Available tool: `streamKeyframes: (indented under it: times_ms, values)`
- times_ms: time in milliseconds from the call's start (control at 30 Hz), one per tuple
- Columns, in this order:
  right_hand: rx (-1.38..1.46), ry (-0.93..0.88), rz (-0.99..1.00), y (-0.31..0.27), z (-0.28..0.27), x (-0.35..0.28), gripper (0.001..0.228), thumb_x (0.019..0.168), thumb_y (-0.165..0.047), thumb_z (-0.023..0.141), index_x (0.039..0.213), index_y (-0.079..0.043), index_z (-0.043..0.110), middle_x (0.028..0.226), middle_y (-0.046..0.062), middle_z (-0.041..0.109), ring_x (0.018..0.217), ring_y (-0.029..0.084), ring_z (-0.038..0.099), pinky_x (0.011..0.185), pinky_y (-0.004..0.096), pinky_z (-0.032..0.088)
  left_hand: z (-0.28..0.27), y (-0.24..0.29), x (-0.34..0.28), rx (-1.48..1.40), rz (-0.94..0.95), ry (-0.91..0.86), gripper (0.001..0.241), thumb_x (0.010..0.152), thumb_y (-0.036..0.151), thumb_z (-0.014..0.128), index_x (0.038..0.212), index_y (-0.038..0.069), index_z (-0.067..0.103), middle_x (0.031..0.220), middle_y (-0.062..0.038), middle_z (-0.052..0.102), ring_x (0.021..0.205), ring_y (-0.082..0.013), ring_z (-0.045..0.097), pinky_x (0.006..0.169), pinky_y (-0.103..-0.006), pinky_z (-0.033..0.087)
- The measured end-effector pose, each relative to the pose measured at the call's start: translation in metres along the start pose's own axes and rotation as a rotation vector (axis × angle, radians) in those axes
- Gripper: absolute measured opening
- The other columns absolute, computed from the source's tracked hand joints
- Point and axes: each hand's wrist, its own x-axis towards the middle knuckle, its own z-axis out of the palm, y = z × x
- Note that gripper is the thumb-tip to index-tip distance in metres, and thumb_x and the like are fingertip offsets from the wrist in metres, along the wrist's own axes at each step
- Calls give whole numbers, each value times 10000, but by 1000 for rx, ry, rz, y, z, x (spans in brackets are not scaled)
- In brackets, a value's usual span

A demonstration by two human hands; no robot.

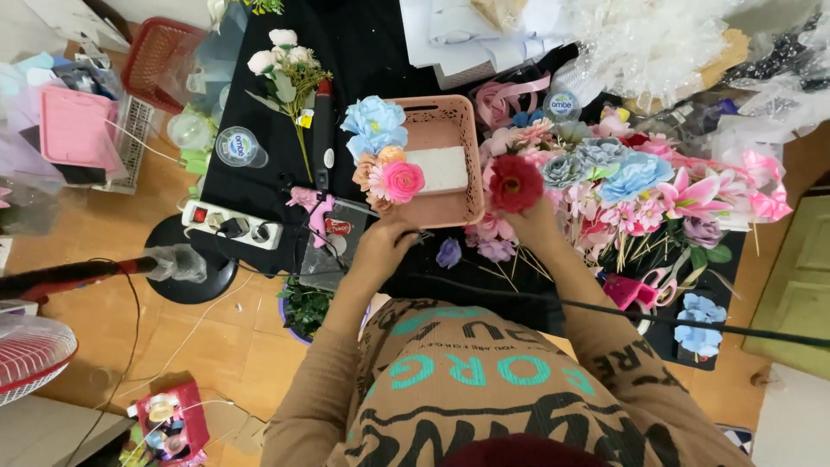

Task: Arranging artificial flowers into a small pink basket on a workspace.

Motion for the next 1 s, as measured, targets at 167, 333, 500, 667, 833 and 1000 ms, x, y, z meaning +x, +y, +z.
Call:
streamKeyframes:
  times_ms: [167, 333, 500, 667, 833, 1000]
  values:
    - [-14, 123, -7, 31, 31, 46, 308, 903, -369, 839, 928, -91, 707, 772, 116, 710, 763, 327, 726, 748, 404, 561, 16, 0, 14, 128, 40, -22, 259, 939, 163, 704, 1186, 102, 753, 1160, -175, 707, 1123, -376, 668, 897, -443, 576]
    - [-72, 39, -54, 41, 45, 57, 261, 936, -252, 707, 928, 7, 676, 783, 228, 699, 800, 455, 695, 741, 515, 554, 46, -30, 27, 206, 60, -49, 226, 929, 115, 694, 1140, 94, 772, 1092, -151, 729, 1048, -372, 697, 832, -403, 599]
    - [-62, 51, -17, 57, 47, 57, 264, 919, -262, 724, 968, -4, 704, 833, 214, 717, 875, 437, 704, 792, 519, 560, 61, -45, 32, 215, 118, 31, 215, 914, 25, 652, 1061, 92, 793, 977, -154, 739, 943, -379, 707, 763, -418, 603]
    - [-80, 75, 11, 64, 50, 55, 268, 922, -267, 728, 983, -6, 722, 843, 216, 722, 892, 438, 702, 814, 521, 564, 61, -43, 31, 214, 170, 108, 250, 891, -33, 612, 950, 122, 801, 838, -104, 732, 808, -326, 711, 684, -378, 582]
    - [-42, 121, -48, 68, 49, 46, 226, 931, -193, 708, 994, 24, 712, 851, 250, 709, 859, 470, 690, 779, 532, 564, 62, -44, 25, 227, 193, 153, 228, 896, -39, 593, 838, 99, 765, 725, -80, 690, 689, -280, 668, 627, -335, 540]
    - [67, 128, -120, 32, 42, 29, 285, 857, -186, 788, 996, 42, 688, 889, 279, 706, 910, 474, 687, 791, 502, 544, 55, -37, 28, 207, 221, 167, 235, 886, -58, 589, 788, 93, 741, 672, -68, 655, 646, -276, 641, 607, -338, 526]
